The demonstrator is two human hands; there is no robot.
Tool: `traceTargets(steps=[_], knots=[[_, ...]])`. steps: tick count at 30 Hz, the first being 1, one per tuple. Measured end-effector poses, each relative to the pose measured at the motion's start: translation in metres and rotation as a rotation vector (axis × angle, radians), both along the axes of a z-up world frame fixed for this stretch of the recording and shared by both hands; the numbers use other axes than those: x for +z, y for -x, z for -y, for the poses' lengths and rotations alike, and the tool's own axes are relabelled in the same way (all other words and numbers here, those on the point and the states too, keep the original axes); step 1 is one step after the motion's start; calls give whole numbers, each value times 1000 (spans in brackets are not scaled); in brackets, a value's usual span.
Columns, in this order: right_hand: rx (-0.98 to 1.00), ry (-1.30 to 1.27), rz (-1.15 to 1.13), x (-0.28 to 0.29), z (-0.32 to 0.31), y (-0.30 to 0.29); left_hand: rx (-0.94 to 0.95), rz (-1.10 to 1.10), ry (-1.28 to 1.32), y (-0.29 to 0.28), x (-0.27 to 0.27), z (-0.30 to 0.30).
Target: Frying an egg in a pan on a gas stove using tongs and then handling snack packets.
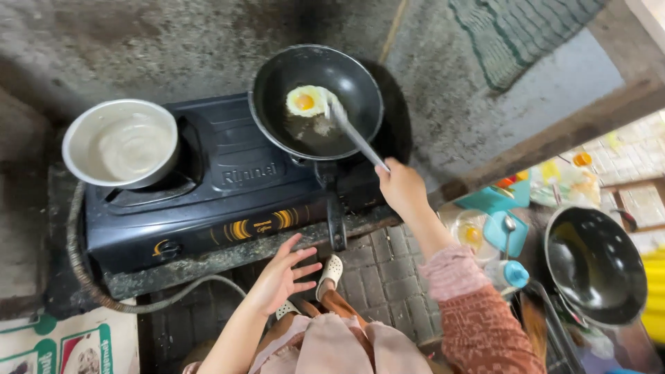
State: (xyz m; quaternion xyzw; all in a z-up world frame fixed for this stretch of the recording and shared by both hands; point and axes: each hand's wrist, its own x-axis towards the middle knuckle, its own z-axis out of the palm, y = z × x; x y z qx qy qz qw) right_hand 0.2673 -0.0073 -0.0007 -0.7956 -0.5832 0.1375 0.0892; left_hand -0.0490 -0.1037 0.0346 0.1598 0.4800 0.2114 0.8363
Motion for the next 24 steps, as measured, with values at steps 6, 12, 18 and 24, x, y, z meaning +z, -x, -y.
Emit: traceTargets(steps=[6,12,18,24], knots=[[27,-45,-29,-5,3,10,34,15,-38,18,-5,13],[23,-118,39,-11,-6,1,157,-36,-6,40,-7,29],[174,-180,210,41,-10,34,239,-88,-41,64,-10,47],[512,-507,362,179,-46,134,419,-129,-23,102,-4,82]])
